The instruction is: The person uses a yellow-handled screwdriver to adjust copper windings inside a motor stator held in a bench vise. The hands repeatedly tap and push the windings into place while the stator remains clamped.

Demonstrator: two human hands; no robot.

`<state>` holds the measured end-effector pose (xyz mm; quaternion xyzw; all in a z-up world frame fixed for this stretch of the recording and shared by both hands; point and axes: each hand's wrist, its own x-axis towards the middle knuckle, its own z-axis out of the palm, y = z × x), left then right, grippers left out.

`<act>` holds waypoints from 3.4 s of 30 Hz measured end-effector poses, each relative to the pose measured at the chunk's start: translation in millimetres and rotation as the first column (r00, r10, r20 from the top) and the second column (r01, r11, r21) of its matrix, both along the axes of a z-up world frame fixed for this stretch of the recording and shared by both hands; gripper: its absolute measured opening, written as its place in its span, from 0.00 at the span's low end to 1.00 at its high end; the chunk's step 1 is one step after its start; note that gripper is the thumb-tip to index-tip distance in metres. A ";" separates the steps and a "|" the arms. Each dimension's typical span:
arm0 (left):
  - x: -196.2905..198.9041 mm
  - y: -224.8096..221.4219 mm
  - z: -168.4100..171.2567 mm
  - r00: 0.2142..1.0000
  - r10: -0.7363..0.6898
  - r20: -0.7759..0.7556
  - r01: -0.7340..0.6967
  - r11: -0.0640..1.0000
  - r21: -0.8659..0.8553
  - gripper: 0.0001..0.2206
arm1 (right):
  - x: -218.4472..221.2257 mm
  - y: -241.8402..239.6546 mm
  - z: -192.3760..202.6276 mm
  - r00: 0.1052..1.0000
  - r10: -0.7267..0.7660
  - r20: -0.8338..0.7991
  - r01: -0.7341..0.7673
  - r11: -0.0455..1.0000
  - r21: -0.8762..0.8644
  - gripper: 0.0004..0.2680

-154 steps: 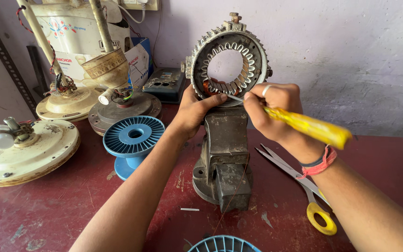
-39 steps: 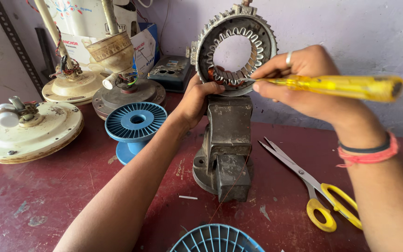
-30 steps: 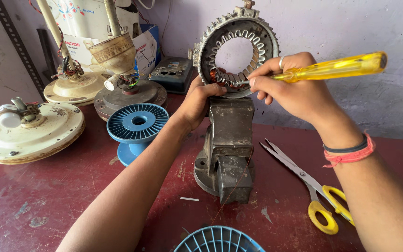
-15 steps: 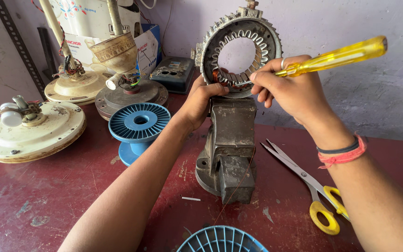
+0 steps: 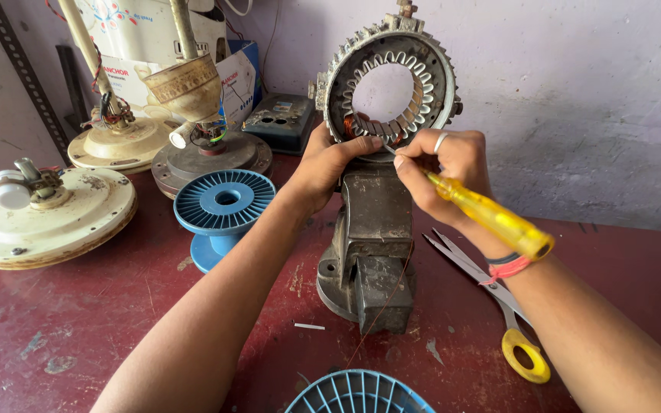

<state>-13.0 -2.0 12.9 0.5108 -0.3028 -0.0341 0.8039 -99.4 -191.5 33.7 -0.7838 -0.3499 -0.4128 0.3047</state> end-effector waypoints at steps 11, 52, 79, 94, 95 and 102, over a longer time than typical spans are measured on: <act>-1.9 -8.3 1.4 0.995 0.098 -0.015 -0.098 0.994 -0.050 0.30 | -26.1 -31.2 64.5 0.894 0.233 -0.382 -0.178 0.968 0.175 0.06; -15.5 -7.8 12.5 0.988 0.139 -0.064 -0.138 0.990 0.014 0.34 | 0.3 16.8 3.2 0.956 -0.255 0.145 0.237 0.962 0.134 0.09; -5.0 -7.8 5.1 0.998 0.067 -0.021 -0.068 0.998 -0.007 0.32 | 35.1 -51.3 18.4 0.987 0.109 0.120 -0.161 0.562 0.811 0.13; -2.6 -6.1 3.3 0.995 0.098 0.004 -0.098 0.993 0.059 0.28 | 53.3 -9.1 -26.9 0.688 0.605 -0.401 -0.101 0.627 0.773 0.20; -2.5 -7.5 3.4 0.994 0.106 0.018 -0.107 0.993 0.044 0.28 | 51.1 -5.5 -25.5 0.651 0.643 -0.404 -0.105 0.603 0.791 0.20; -1.8 -9.9 -0.8 0.996 0.081 0.036 -0.081 0.996 -0.023 0.26 | 44.1 0.7 -23.2 0.620 0.690 -0.374 -0.078 0.529 0.845 0.16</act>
